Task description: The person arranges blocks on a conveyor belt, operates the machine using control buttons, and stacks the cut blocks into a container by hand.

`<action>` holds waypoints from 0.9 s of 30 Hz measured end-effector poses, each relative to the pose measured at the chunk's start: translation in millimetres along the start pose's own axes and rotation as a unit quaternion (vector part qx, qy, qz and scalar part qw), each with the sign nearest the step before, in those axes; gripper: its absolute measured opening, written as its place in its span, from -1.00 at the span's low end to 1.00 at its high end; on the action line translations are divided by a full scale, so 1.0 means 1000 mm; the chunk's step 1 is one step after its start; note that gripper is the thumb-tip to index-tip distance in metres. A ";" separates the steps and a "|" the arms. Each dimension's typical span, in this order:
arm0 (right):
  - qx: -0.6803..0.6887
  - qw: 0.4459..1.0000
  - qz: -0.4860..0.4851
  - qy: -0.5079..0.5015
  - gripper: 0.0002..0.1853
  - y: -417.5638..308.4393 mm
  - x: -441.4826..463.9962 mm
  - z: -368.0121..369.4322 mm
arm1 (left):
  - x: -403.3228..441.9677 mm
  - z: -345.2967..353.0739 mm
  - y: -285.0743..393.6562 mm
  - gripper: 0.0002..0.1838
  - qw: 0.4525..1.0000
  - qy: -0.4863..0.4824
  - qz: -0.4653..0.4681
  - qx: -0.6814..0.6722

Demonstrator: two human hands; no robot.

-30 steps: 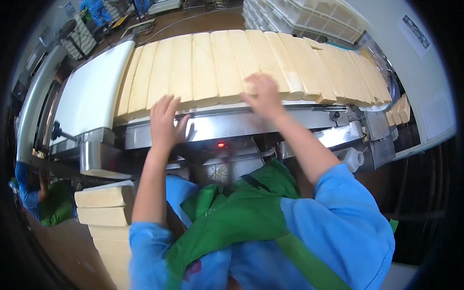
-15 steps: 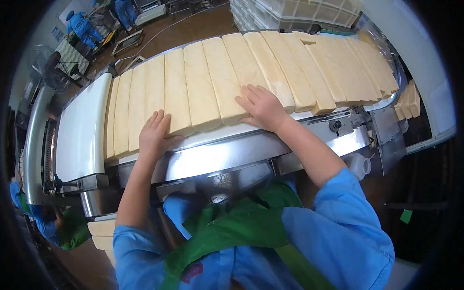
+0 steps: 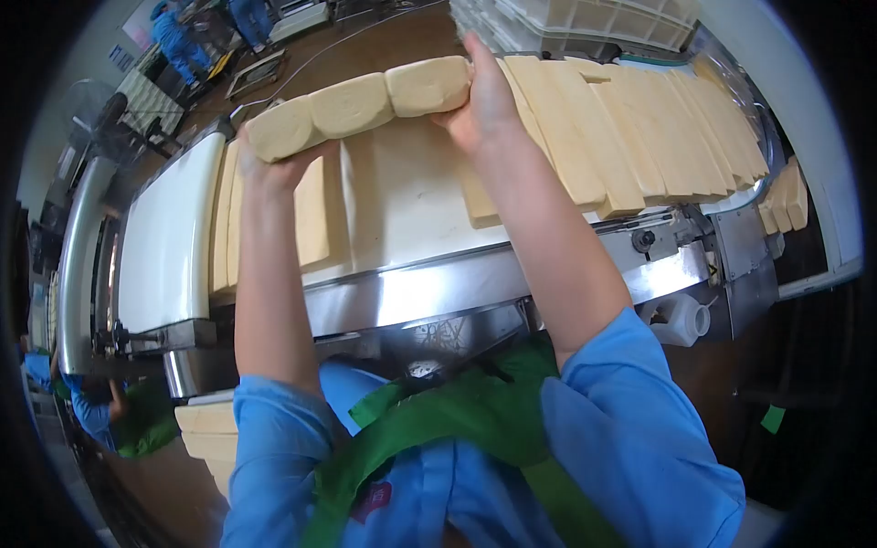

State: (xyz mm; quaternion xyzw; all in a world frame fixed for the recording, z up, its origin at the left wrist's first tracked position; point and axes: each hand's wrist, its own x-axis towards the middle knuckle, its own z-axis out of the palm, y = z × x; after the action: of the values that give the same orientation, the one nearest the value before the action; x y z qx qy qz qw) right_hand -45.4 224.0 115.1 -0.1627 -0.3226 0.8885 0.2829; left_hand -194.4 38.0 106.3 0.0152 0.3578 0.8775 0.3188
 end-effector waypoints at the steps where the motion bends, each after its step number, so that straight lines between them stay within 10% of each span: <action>1: 0.011 0.999 0.041 -0.011 -0.54 0.003 0.018 -0.006 | 0.035 -0.018 -0.011 -0.52 1.000 0.000 -0.020 -0.007; 8: 0.015 0.985 0.064 -0.157 -0.63 0.007 -0.038 -0.070 | -0.051 -0.039 -0.024 -0.43 0.999 -0.053 -0.003 -0.015; 17: -0.165 0.871 0.073 -0.456 0.24 0.122 -0.204 0.009 | -0.339 -0.198 -0.025 0.04 0.947 -0.189 0.244 -0.088; 23: -0.134 0.684 0.185 -0.693 0.23 0.276 -0.280 0.072 | -0.537 -0.260 -0.072 0.07 0.890 0.161 0.422 -0.057; 27: -0.057 0.603 0.421 -0.676 0.11 0.358 -0.347 0.072 | -0.601 -0.288 -0.112 0.08 0.839 0.316 0.434 -0.089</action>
State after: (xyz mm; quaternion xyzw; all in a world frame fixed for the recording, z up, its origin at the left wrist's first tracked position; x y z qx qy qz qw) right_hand 50.9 -247.7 -32.6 0.3505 -0.3676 0.7460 -0.4307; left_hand 272.2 -422.4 -58.5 -0.1379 0.3166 0.9112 -0.2246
